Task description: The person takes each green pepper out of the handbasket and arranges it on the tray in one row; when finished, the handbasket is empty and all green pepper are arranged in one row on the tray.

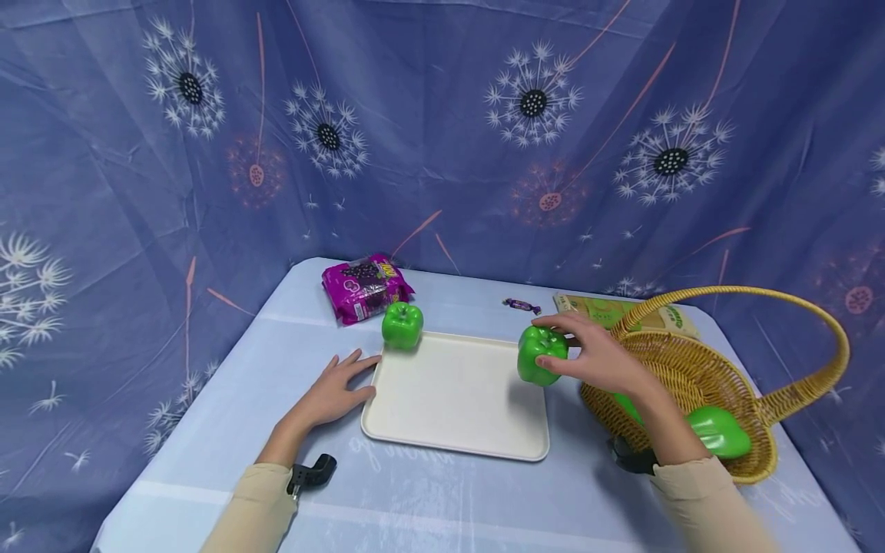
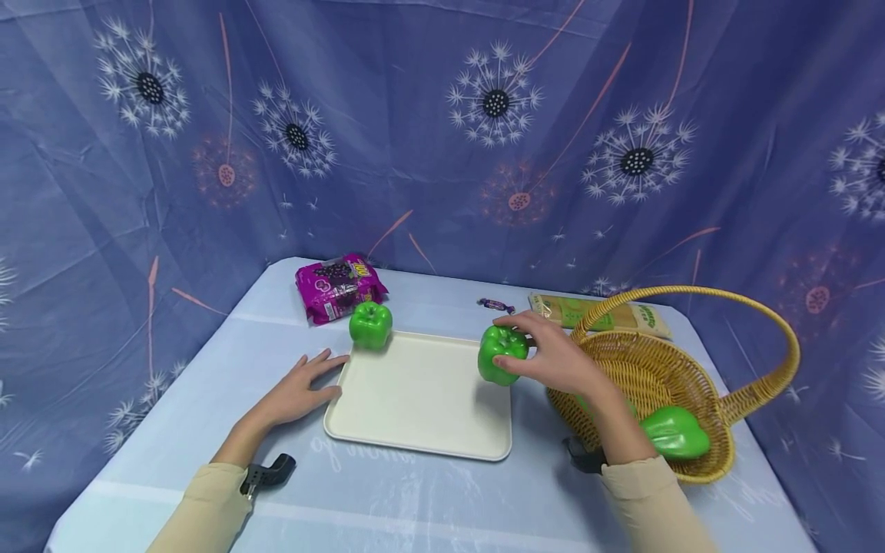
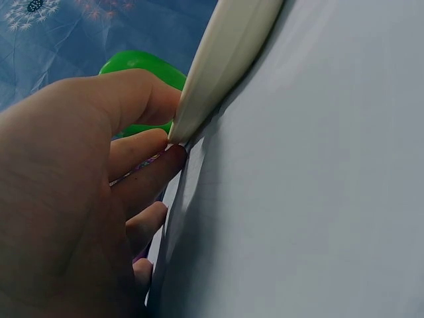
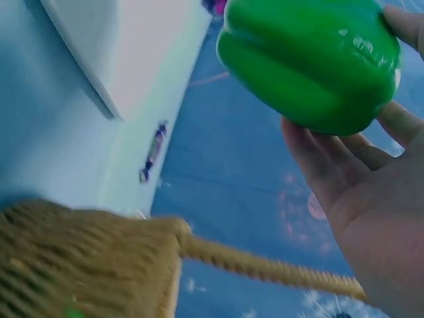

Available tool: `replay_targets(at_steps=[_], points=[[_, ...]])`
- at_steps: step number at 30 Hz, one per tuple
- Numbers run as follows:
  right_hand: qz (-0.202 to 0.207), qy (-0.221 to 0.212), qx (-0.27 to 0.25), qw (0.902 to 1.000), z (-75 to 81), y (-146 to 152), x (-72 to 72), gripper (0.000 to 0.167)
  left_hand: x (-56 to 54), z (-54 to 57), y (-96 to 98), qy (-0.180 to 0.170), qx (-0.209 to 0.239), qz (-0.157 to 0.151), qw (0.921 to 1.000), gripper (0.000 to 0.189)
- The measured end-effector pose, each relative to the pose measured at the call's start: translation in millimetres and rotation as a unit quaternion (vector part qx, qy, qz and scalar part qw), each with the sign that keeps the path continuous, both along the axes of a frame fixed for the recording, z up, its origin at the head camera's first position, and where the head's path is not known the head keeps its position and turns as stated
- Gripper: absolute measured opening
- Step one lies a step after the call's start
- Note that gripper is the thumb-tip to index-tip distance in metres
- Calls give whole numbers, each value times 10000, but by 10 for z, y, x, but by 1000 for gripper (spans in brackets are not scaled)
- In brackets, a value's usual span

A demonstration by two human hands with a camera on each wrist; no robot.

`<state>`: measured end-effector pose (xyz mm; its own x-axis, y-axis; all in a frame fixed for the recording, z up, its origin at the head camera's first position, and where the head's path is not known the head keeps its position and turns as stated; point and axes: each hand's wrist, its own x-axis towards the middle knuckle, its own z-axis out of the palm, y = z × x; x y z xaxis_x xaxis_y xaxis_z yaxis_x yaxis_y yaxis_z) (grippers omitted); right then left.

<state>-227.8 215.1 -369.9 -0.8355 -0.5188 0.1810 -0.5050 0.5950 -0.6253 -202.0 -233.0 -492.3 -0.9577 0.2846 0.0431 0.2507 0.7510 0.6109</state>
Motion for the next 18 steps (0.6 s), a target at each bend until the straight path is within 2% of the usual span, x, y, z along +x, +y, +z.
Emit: replay_targets(at_steps=[7, 18], points=[[123, 37, -5, 9999, -125, -237, -150, 59, 3, -8, 7, 37, 17, 15, 10000, 57], [133, -359, -44, 9993, -302, -461, -453, 65, 6, -14, 2, 23, -20, 40, 10000, 58]])
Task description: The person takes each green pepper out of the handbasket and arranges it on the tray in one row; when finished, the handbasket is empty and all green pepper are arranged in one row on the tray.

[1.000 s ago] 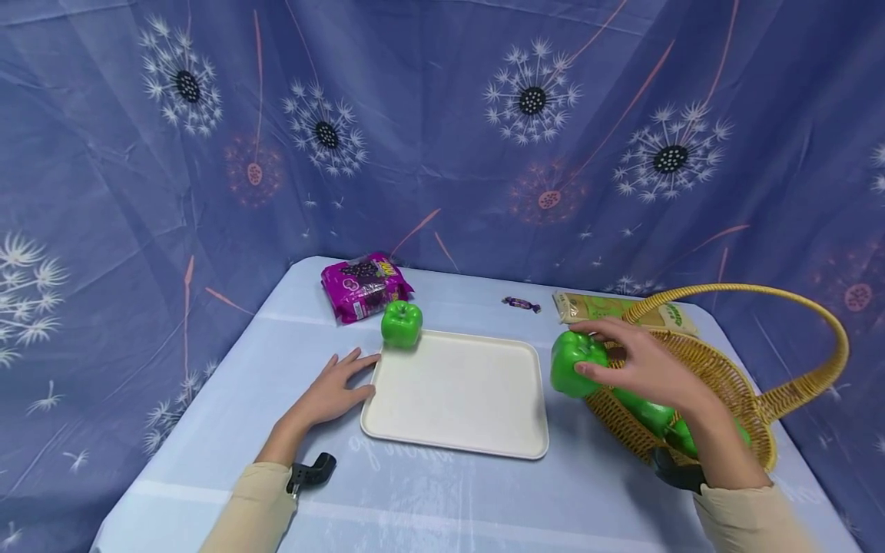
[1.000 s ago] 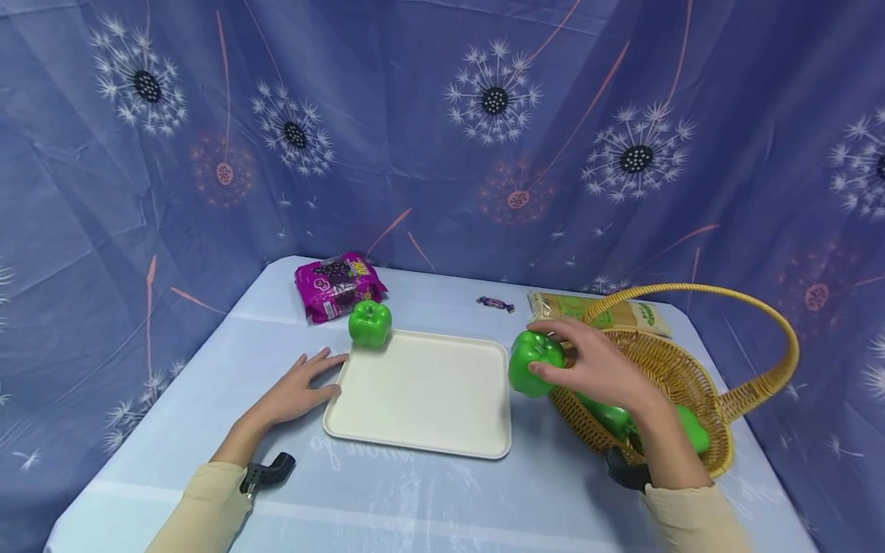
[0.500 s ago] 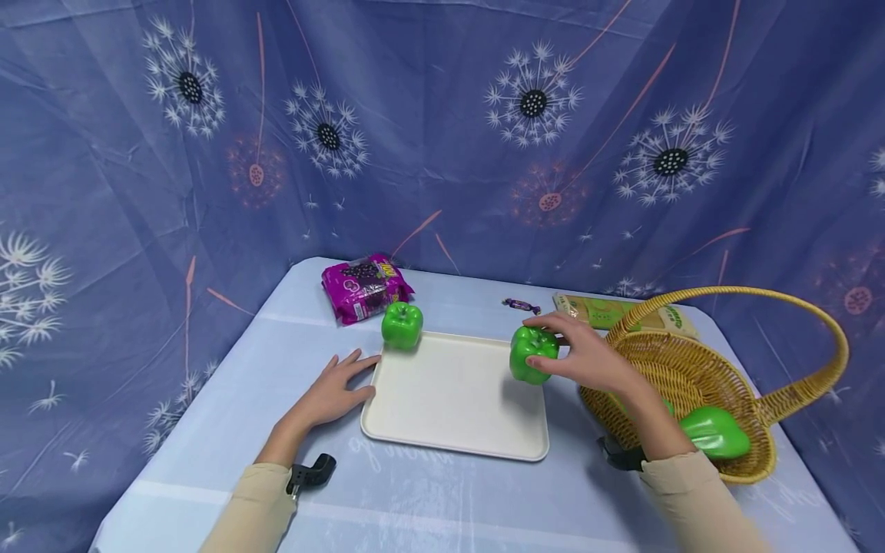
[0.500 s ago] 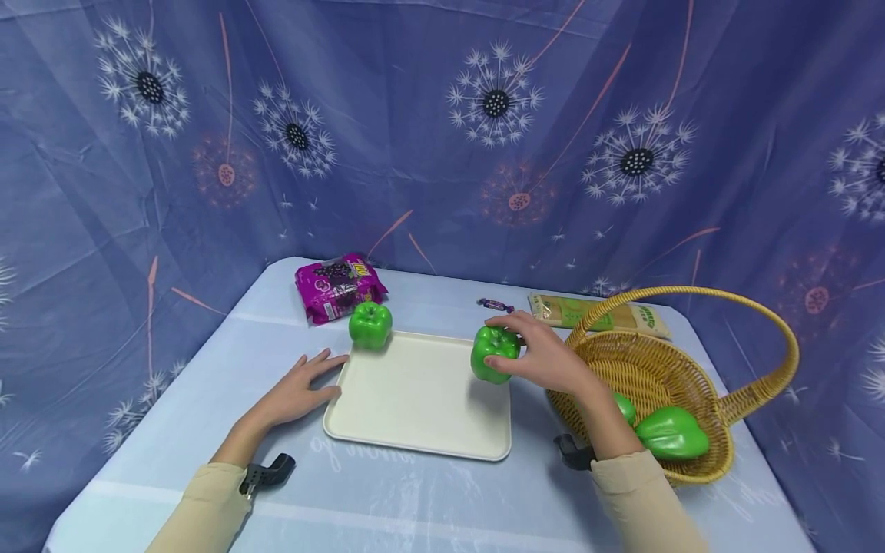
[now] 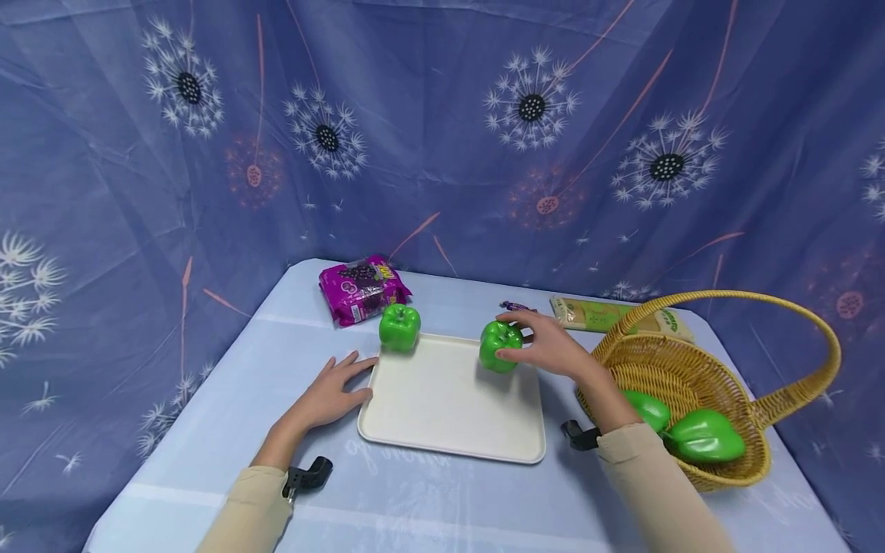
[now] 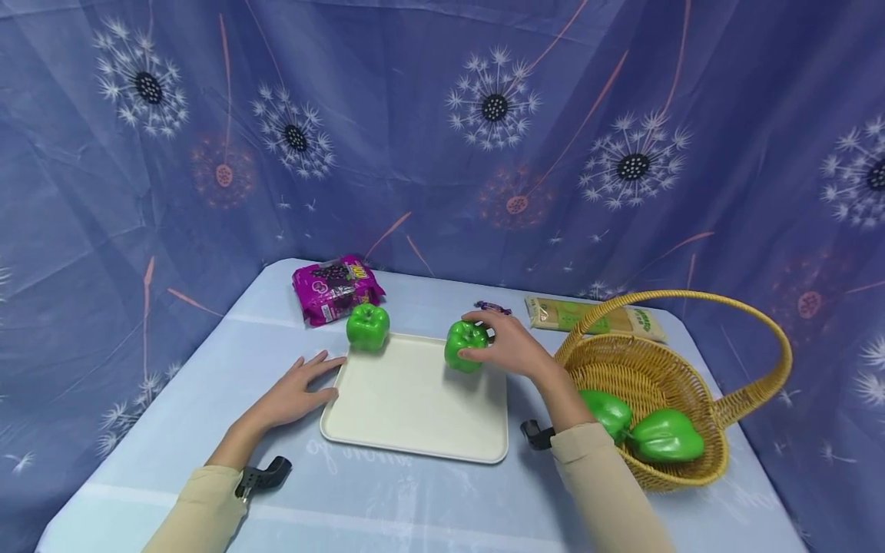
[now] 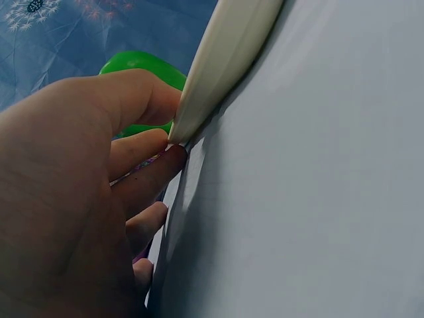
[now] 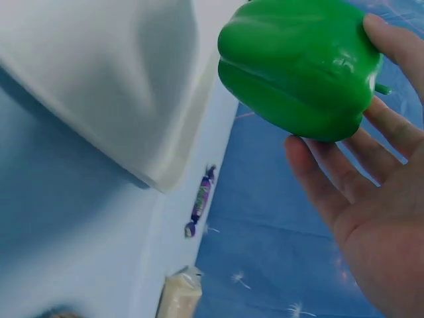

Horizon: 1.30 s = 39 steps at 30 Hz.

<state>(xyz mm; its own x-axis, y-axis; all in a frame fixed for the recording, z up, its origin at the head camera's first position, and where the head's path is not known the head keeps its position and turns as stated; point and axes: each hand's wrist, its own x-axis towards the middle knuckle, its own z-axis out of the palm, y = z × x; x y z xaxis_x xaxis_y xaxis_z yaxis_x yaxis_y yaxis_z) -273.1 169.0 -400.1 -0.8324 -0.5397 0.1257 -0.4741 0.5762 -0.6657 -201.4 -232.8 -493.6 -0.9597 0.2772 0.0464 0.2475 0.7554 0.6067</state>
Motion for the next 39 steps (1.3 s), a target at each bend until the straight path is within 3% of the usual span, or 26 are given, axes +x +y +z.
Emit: replay_targets(at_steps=[11, 24, 39], points=[[-69, -64, 33, 10000, -117, -265, -204, 70, -10, -6, -15, 10, -10, 22, 10000, 58], [46, -137, -180, 9997, -146, -660, -270, 71, 46, 7, -34, 19, 47, 61, 10000, 57], [-236, -23, 122, 9996, -287, -901, -310, 71, 7, -27, 24, -3, 17, 31, 10000, 57]])
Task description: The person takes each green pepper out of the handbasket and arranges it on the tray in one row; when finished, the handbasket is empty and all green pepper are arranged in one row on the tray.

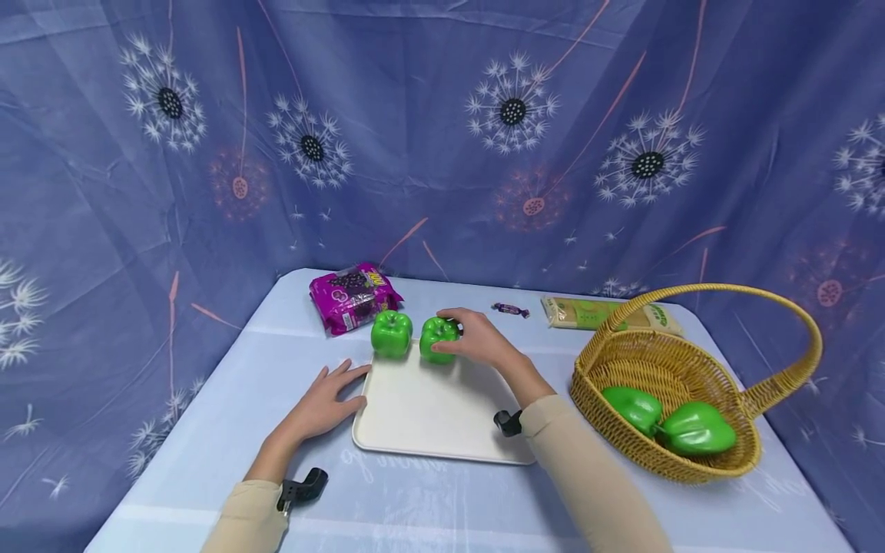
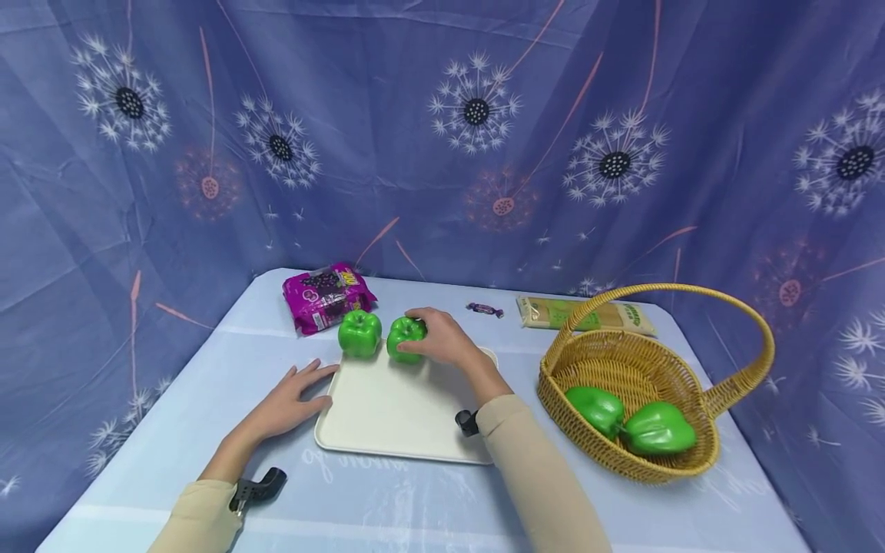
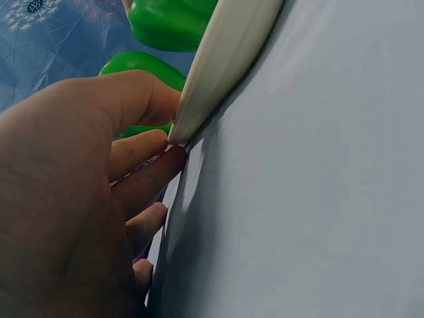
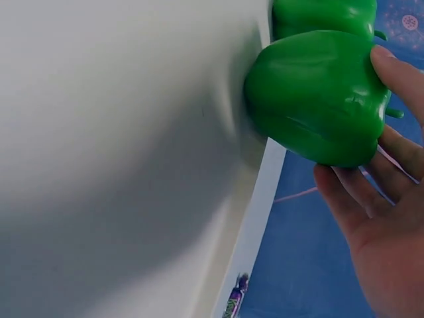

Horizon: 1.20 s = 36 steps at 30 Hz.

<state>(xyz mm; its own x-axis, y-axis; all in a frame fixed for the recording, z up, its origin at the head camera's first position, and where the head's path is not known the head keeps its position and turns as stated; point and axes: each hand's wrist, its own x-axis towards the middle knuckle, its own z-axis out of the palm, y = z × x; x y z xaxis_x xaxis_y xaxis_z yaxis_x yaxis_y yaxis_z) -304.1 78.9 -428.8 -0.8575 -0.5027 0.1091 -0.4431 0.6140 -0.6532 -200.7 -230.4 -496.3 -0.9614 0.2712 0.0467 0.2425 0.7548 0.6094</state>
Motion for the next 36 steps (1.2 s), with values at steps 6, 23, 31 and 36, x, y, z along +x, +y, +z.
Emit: replay_targets(at_steps=[6, 23, 31, 36], points=[[-112, 17, 4, 9999, -3, -100, 7, 70, 18, -10, -3, 11, 4, 32, 10000, 57], [-198, -13, 89, 9998, -82, -178, -3, 75, 58, -3, 15, -82, 33, 106, 9999, 58], [-167, 31, -28, 9999, -73, -120, 33, 76, 45, 10, 37, -33, 21, 95, 9999, 57], [-266, 51, -21, 9996, 24, -15, 100, 75, 50, 14, 46, -34, 14, 138, 9999, 57]])
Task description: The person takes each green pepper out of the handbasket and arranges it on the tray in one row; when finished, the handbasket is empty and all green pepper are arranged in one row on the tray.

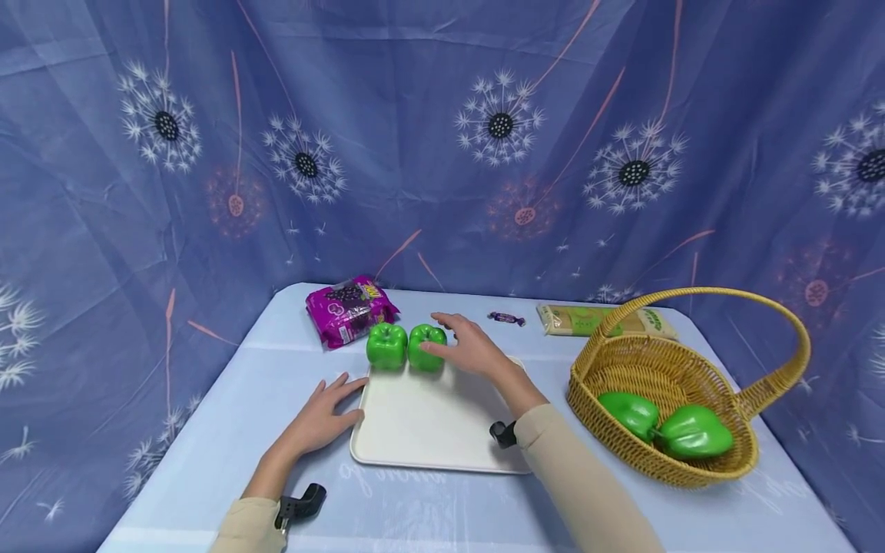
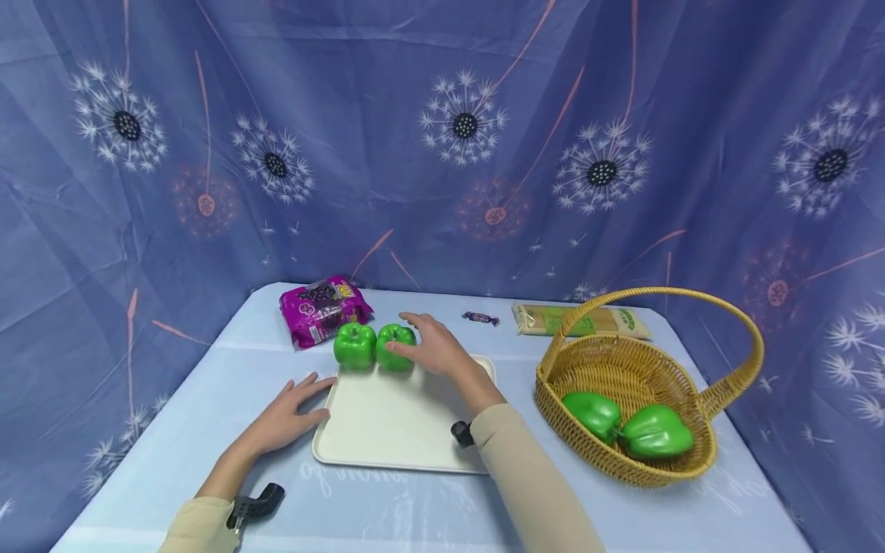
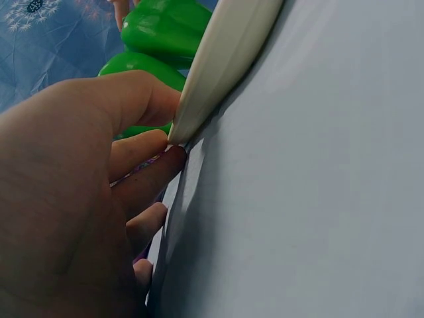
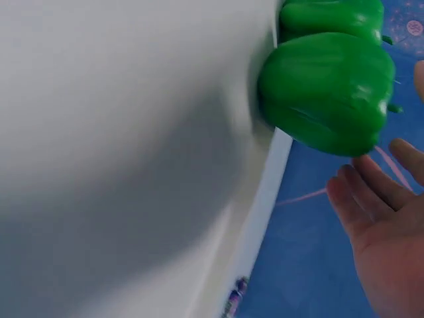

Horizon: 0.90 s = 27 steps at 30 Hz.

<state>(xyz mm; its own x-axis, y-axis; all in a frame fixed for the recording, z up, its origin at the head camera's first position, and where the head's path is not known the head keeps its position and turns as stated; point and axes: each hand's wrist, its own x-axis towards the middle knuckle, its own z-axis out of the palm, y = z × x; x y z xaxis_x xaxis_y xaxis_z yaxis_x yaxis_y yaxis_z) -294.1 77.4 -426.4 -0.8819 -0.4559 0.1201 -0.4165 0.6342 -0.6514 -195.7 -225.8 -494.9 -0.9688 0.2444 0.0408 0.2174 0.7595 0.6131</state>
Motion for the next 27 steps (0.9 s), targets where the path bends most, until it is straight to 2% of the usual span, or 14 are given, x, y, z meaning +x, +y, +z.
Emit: replay_targets(at_steps=[9, 16, 22, 27], points=[[346, 380, 64, 9987, 358, 492, 286, 56, 3, -21, -5, 147, 30, -59, 9999, 57], [580, 432, 227, 9971, 564, 843, 551, 43, 24, -10, -25, 119, 32, 20, 9999, 56], [676, 373, 431, 9961, 696, 1111, 746, 40, 28, 6, -16, 95, 36, -10, 9999, 56], [489, 531, 570, 9958, 735, 1365, 893, 40, 28, 23, 0, 83, 19, -25, 10000, 55]])
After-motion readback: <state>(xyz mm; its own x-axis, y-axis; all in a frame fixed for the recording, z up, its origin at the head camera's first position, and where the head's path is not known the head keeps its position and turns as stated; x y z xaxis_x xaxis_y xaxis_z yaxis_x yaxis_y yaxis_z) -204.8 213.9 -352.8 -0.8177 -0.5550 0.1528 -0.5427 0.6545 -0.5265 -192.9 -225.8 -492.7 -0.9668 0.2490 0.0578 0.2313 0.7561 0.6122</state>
